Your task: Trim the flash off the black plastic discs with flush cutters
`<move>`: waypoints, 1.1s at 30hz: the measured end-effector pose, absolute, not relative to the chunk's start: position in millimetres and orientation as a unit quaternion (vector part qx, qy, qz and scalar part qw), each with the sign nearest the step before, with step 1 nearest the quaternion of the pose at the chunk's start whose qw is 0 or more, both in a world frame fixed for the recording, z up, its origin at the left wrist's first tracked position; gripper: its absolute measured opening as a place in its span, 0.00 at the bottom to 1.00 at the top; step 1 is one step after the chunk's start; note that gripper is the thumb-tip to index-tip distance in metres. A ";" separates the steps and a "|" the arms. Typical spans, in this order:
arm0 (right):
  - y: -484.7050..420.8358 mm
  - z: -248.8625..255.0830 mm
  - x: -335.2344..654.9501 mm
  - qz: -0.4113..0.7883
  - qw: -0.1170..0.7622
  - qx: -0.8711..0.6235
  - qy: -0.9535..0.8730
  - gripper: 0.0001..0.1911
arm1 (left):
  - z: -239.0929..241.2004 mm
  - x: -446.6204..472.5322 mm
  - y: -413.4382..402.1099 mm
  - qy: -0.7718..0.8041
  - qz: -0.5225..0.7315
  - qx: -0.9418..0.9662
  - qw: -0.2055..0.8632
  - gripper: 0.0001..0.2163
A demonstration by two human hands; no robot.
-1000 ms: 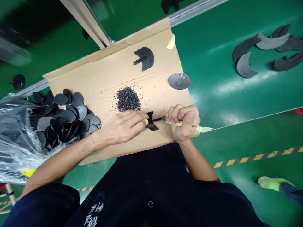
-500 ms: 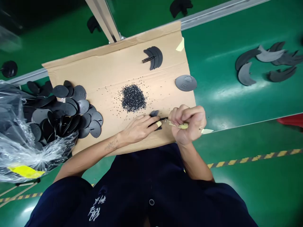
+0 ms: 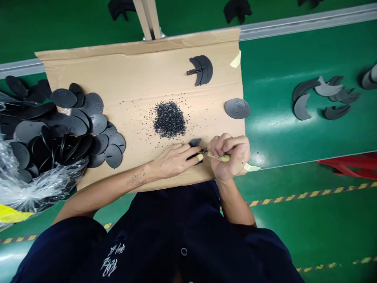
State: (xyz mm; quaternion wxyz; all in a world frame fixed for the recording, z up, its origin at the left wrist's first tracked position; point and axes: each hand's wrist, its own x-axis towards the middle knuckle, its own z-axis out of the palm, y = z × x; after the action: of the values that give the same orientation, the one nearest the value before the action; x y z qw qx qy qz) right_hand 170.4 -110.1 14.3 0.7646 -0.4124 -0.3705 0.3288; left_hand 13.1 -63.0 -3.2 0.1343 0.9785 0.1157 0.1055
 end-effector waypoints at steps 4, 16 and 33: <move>-111.2 10.8 170.0 0.315 0.751 -0.408 -0.412 0.18 | -1.5 14.5 -62.0 0.119 0.101 0.978 0.137 0.14; -112.3 -1.6 170.2 0.319 0.745 -0.396 -0.432 0.18 | 7.5 15.0 -59.3 0.118 0.048 0.979 0.158 0.13; -124.2 7.0 186.0 0.328 0.747 -0.469 -0.338 0.20 | -17.1 30.7 -83.2 0.178 0.109 0.970 0.126 0.13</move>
State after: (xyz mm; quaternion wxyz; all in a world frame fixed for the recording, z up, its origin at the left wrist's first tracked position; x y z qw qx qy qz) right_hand 186.0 -124.2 7.0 0.7474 -0.4691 -0.3375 0.3278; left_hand 30.7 -83.2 -17.1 0.1260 0.9698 0.1776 0.1094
